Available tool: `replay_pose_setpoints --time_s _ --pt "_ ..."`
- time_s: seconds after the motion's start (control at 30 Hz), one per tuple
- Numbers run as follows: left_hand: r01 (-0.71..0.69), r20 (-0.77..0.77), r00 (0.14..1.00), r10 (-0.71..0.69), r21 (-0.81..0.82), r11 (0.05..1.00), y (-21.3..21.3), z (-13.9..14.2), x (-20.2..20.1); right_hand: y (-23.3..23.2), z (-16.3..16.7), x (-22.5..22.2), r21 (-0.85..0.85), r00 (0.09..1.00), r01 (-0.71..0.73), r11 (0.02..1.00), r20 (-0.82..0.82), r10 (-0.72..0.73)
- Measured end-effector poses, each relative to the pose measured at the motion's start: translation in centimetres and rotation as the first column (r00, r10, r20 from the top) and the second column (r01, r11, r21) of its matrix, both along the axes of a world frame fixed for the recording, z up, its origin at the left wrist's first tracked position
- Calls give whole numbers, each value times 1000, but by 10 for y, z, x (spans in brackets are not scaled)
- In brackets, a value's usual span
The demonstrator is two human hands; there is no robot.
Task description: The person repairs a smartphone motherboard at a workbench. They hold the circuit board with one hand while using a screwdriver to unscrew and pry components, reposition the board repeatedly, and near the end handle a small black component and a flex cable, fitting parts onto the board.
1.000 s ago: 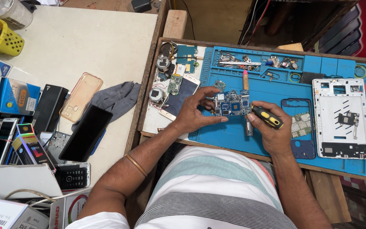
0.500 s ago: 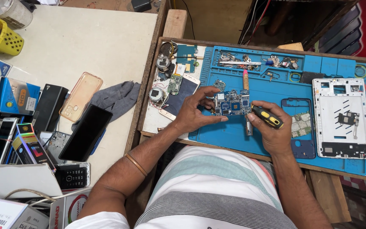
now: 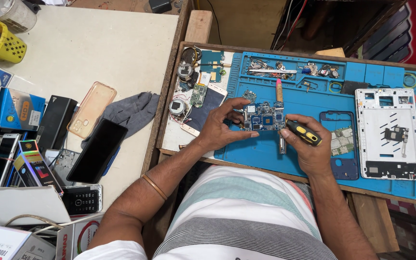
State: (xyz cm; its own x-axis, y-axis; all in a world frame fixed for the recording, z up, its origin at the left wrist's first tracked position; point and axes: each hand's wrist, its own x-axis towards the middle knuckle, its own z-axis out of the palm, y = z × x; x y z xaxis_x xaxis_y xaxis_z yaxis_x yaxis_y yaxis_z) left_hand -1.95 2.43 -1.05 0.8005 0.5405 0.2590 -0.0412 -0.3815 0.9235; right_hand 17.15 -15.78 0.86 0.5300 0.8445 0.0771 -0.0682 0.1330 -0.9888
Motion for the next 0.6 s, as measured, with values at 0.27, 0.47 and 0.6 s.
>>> replay_pose_setpoints --time_s 0.27,0.47,0.6 --pt "5 -5 1000 -5 0 1000 -1 4 -1 0 -1 0 -17 1000 -1 1000 5 1" --pt "9 -9 1000 -9 -16 1000 -1 8 0 0 -1 0 -23 1000 5 1000 16 -5" --pt "11 -22 1000 -11 -6 1000 -1 8 0 0 -1 0 -34 1000 9 999 20 -9"
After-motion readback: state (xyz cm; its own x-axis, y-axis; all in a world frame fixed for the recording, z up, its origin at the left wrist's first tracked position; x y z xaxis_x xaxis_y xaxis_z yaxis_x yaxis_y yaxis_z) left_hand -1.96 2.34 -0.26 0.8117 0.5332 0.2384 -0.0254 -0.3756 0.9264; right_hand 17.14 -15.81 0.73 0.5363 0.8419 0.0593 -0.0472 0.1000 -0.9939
